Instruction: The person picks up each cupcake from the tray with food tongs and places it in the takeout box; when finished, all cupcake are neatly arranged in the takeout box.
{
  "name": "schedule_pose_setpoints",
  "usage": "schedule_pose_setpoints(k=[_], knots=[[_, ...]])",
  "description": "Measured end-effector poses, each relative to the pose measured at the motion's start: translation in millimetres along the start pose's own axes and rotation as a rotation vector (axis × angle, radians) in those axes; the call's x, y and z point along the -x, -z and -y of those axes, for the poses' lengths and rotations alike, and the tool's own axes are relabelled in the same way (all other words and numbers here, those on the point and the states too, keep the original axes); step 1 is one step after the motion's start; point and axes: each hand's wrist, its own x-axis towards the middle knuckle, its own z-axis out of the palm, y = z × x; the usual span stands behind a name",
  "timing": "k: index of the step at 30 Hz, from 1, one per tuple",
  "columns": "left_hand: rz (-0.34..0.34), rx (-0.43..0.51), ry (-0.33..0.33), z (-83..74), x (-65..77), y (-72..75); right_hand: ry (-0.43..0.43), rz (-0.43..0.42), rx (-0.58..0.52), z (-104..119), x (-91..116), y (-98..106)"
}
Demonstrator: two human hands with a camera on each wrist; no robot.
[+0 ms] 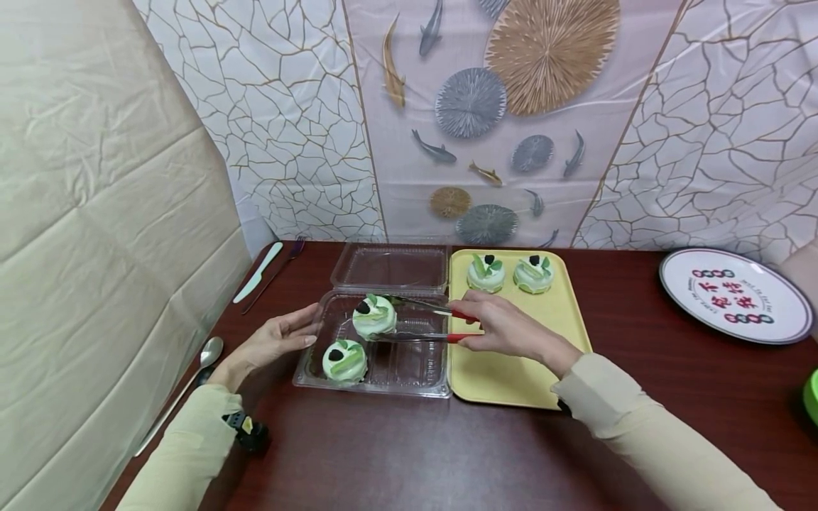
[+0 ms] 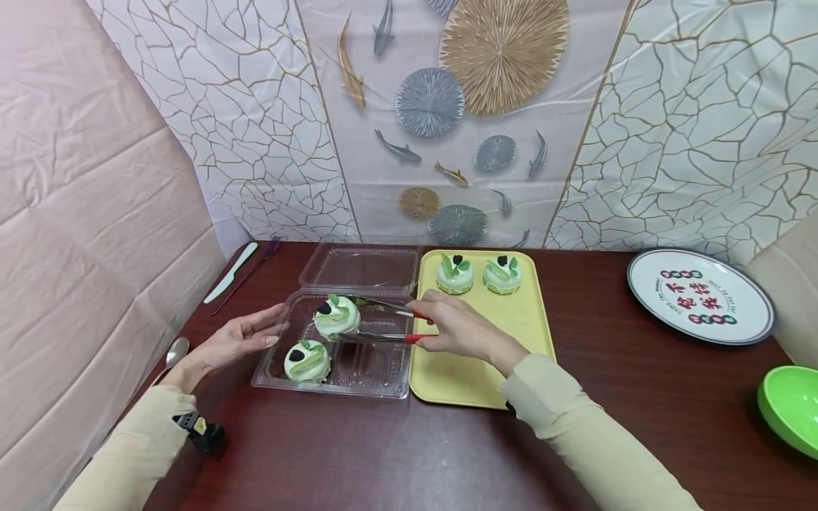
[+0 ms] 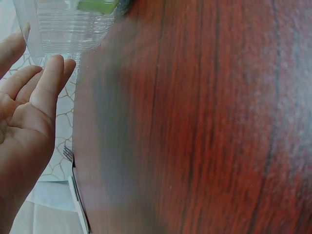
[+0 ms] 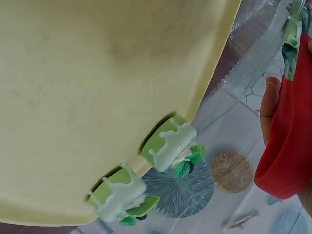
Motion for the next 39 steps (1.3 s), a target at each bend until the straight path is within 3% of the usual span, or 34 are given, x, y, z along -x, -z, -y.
schedule_pose_setpoints(k=[7, 19, 39], knots=[[0.036, 0.018, -0.039, 1.9, -1.0, 1.1, -0.012, 0.035, 0.025, 4.4, -8.6, -2.9], [0.010, -0.048, 0.020, -0.1, -1.2, 1.7, -0.017, 0.074, 0.085, 8.0, -19.9, -5.6], [0.006, -0.050, 0.003, 0.7, -2.9, 0.5, -0.069, 0.114, 0.176, 15.1, -30.0, -7.7]])
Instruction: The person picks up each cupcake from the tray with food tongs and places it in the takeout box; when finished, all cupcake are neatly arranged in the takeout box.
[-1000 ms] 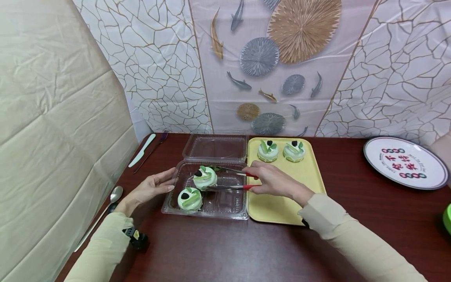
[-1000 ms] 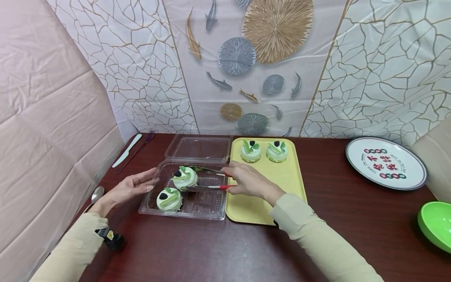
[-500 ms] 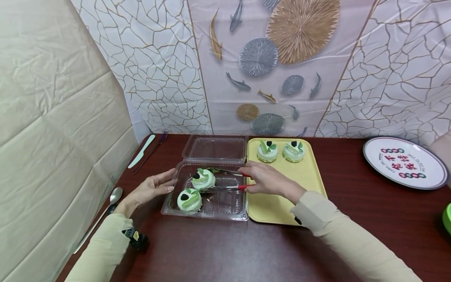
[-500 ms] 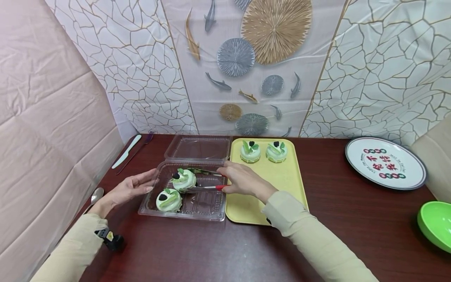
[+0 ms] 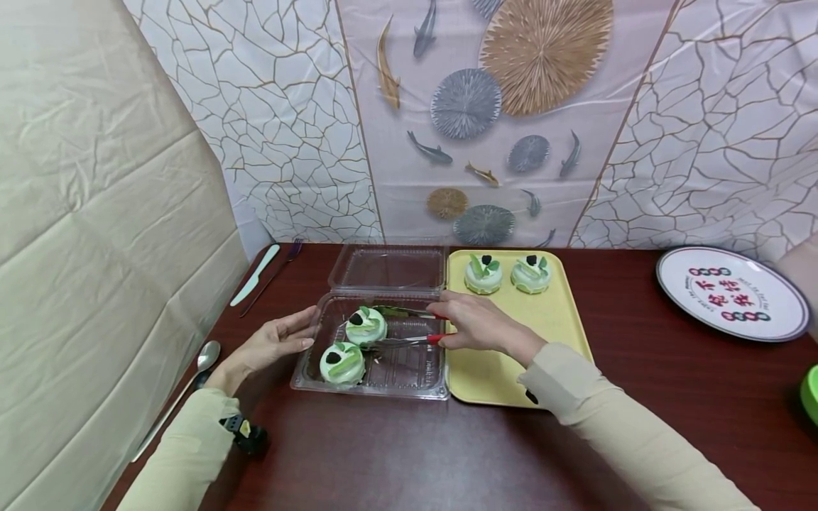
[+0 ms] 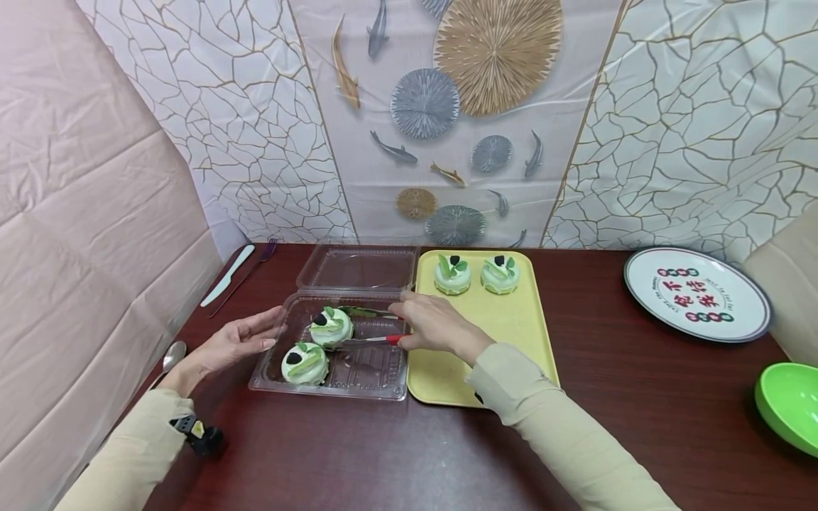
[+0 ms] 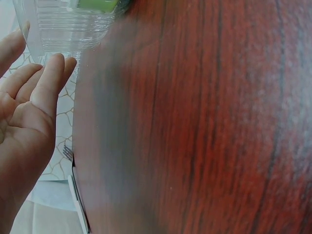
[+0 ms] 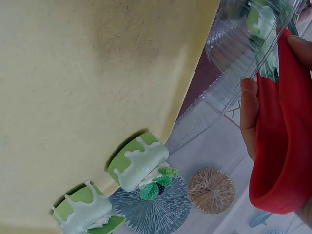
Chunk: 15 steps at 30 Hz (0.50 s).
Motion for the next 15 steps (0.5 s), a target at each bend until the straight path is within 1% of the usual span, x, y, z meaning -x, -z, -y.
schedule_pose_setpoints(k=[15], knots=[[-0.019, 0.006, 0.050, -2.0, 2.1, -1.2, -0.032, 0.028, 0.012, 0.7, 1.2, 0.3]])
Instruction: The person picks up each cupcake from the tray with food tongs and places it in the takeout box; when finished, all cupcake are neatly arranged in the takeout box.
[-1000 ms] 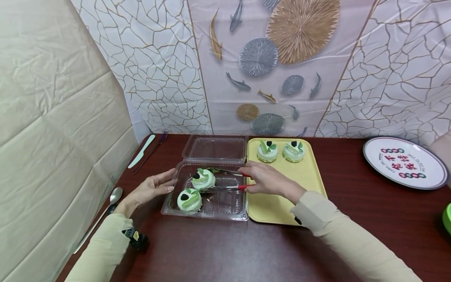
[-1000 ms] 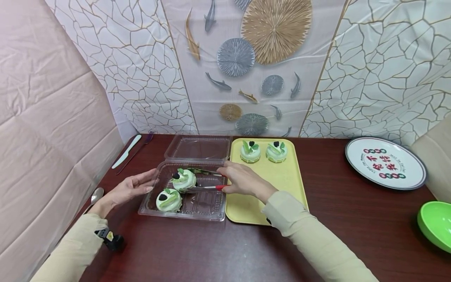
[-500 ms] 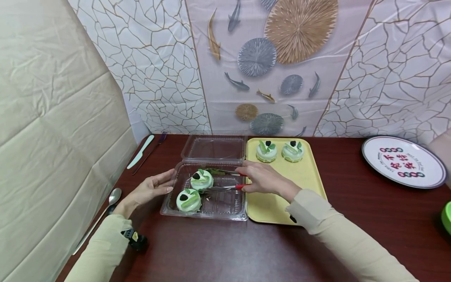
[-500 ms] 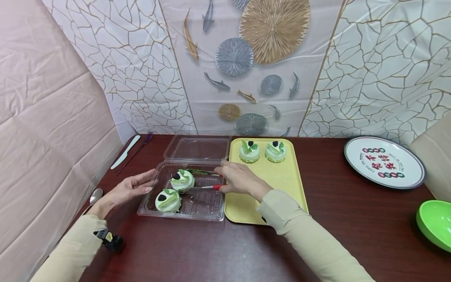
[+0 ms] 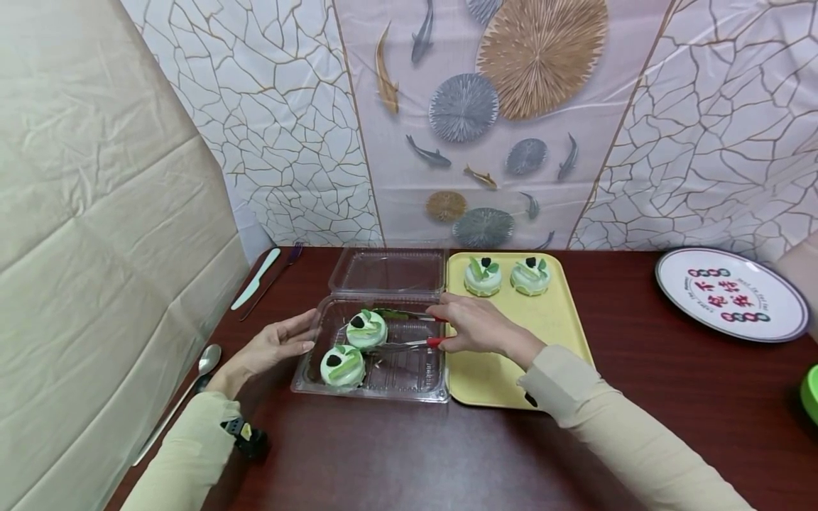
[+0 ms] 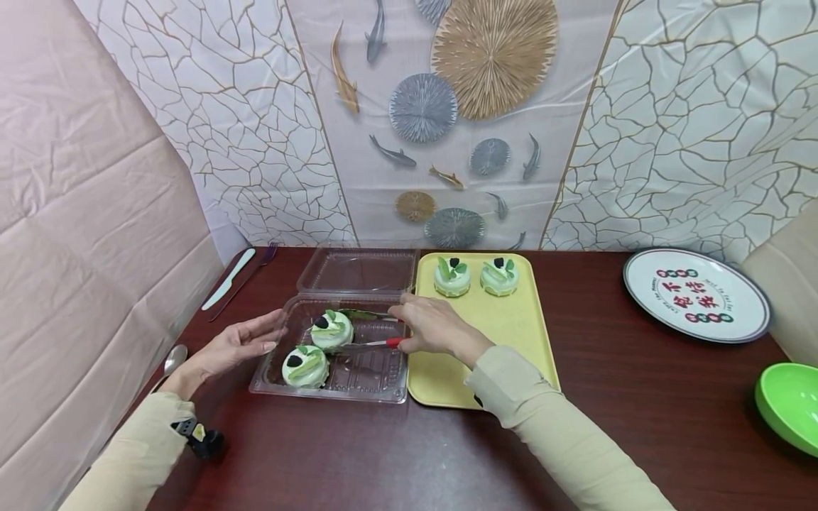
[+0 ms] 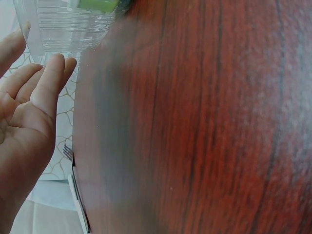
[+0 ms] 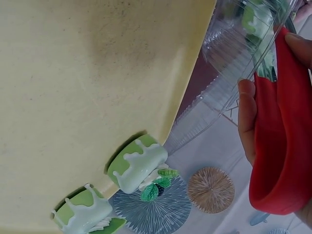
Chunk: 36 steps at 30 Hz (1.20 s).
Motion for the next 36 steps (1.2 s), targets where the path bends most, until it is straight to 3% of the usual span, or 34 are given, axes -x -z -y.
schedule_pose_setpoints(k=[8, 14, 29, 36], knots=[[-0.006, -0.003, 0.000, -0.1, 0.0, -0.3, -0.012, 0.021, -0.010, 1.1, -1.2, 2.2], [0.009, 0.047, 0.000, 0.3, -0.3, -0.3, -0.022, 0.034, -0.018, 1.3, -1.0, 3.7], [0.013, 0.057, -0.032, 1.8, -1.3, -0.9, -0.029, 0.014, -0.058, 0.2, 4.6, 10.3], [-0.005, 0.025, -0.017, 0.9, -0.9, -1.1, 0.005, -0.059, -0.138, -10.0, 20.5, 16.5]])
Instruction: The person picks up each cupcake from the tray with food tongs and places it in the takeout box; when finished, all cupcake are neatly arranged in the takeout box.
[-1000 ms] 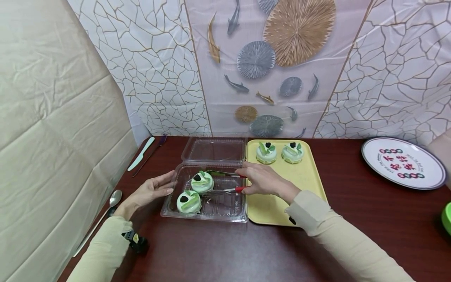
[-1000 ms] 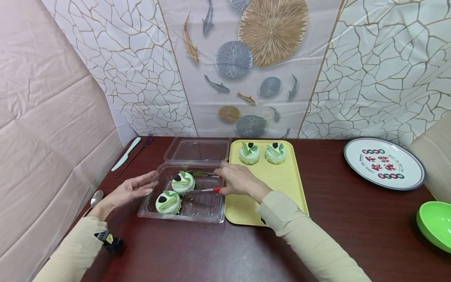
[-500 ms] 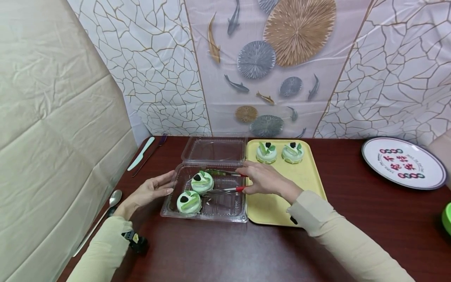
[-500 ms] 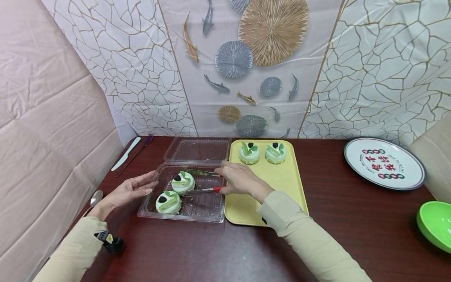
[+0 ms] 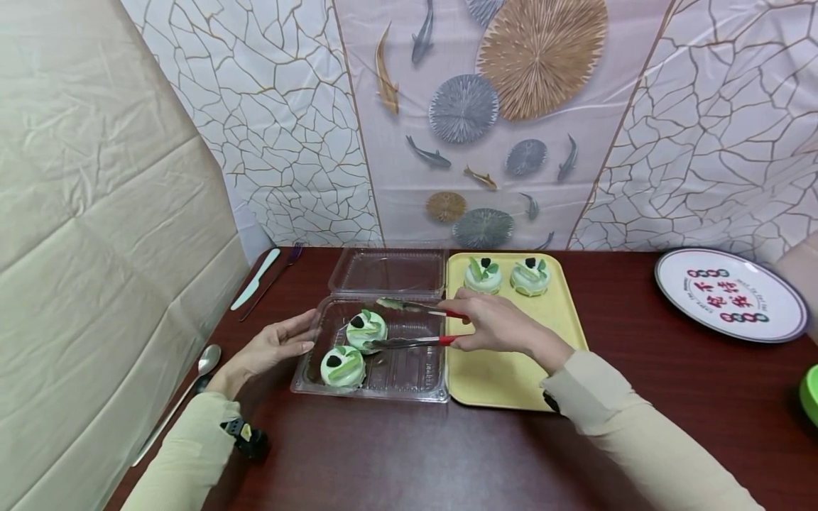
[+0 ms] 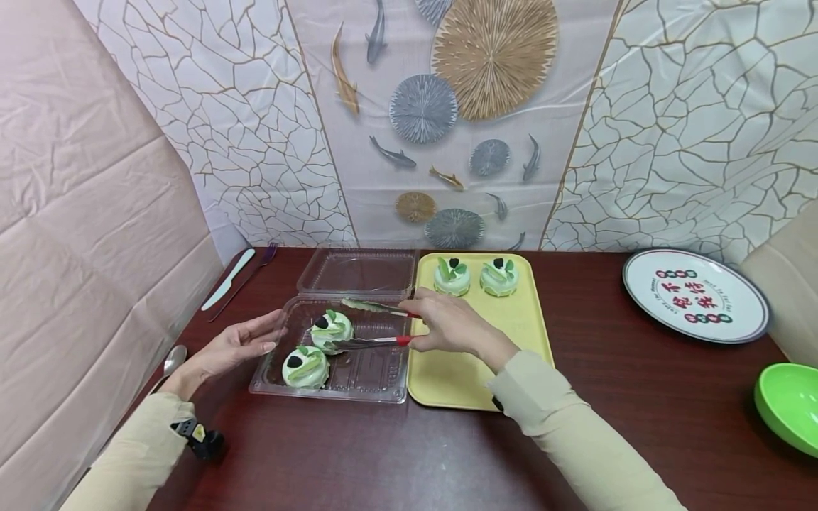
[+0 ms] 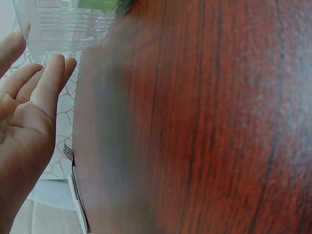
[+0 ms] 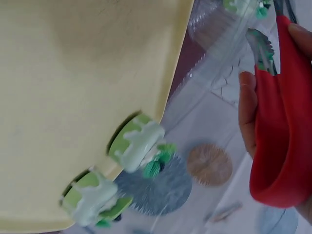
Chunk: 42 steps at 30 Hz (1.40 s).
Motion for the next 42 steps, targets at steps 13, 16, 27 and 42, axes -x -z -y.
schedule_pose_setpoints(k=[13, 16, 27, 42], knots=[[0.009, 0.009, 0.001, -1.5, -0.7, 1.1, -0.052, -0.462, -0.024, -67.6, 83.3, 24.3], [0.002, 0.005, 0.002, -1.7, -0.6, 1.0, -0.139, -0.511, 0.018, -91.0, 108.8, 25.0], [-0.003, 0.005, 0.002, -3.0, -0.4, 0.5, -0.389, -0.409, 0.086, -136.9, 160.6, 22.5], [0.006, -0.005, -0.015, -1.1, 0.4, 0.2, -0.450, -0.293, 0.076, -152.5, 153.0, 10.3]])
